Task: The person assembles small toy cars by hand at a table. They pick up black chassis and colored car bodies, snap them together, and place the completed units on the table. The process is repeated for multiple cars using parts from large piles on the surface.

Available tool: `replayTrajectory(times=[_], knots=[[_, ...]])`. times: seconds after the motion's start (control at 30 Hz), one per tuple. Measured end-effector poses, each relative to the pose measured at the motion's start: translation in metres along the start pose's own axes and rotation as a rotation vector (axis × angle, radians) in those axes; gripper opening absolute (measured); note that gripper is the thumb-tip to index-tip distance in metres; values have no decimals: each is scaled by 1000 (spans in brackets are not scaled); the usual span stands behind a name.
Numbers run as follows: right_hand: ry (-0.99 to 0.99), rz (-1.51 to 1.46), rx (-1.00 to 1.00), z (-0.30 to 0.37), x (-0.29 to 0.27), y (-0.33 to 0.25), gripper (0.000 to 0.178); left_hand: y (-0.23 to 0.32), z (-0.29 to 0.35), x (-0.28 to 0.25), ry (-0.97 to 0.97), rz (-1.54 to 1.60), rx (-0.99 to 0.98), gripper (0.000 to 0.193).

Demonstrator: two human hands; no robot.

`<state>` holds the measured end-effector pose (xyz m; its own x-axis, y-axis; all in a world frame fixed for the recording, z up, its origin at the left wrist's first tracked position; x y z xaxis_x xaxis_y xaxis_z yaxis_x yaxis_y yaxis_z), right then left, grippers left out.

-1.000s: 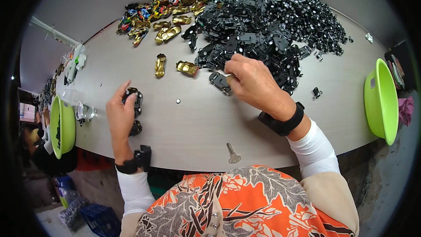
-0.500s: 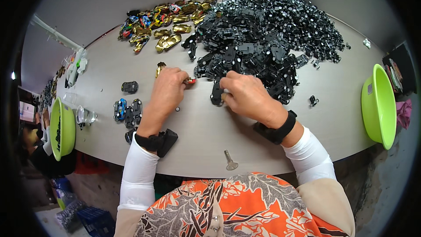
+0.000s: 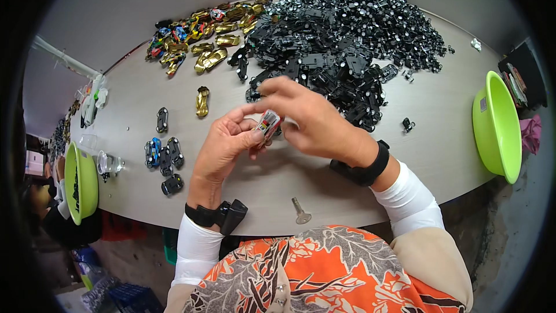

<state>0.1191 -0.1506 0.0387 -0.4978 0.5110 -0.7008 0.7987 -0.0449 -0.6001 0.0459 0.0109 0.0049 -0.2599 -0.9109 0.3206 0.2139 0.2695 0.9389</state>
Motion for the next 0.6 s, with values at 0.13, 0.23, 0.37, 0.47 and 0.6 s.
replayTrajectory(times=[0.13, 0.23, 0.37, 0.47, 0.6], knots=[[-164, 293, -139, 2, 4, -10, 20, 1, -1, -1, -57, 59, -17, 51], [-212, 277, -111, 3, -2, -16, 14, 3, 0, 2, -125, 86, -50, 53], [-358, 164, -73, 9, -7, -10, 22, 5, -3, 9, -153, 74, -60, 49], [-246, 143, -4, 8, -16, -9, 15, 9, -5, 7, -50, -8, -43, 39], [-64, 184, 265, 8, -48, -7, 19, -1, -17, -2, 306, -700, 36, 28]])
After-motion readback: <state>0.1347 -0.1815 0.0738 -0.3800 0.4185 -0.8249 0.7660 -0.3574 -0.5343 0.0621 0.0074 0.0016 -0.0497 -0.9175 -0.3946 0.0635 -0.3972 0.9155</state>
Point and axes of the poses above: each hand's wrist, its own z-axis away from the middle knuckle, its own x-axis out of the palm, y = z × x, the point moved 2 cm from there along -z, towards the middle knuckle, and after that the axes turned 12 degrees about -y, right-handed, at the moved point
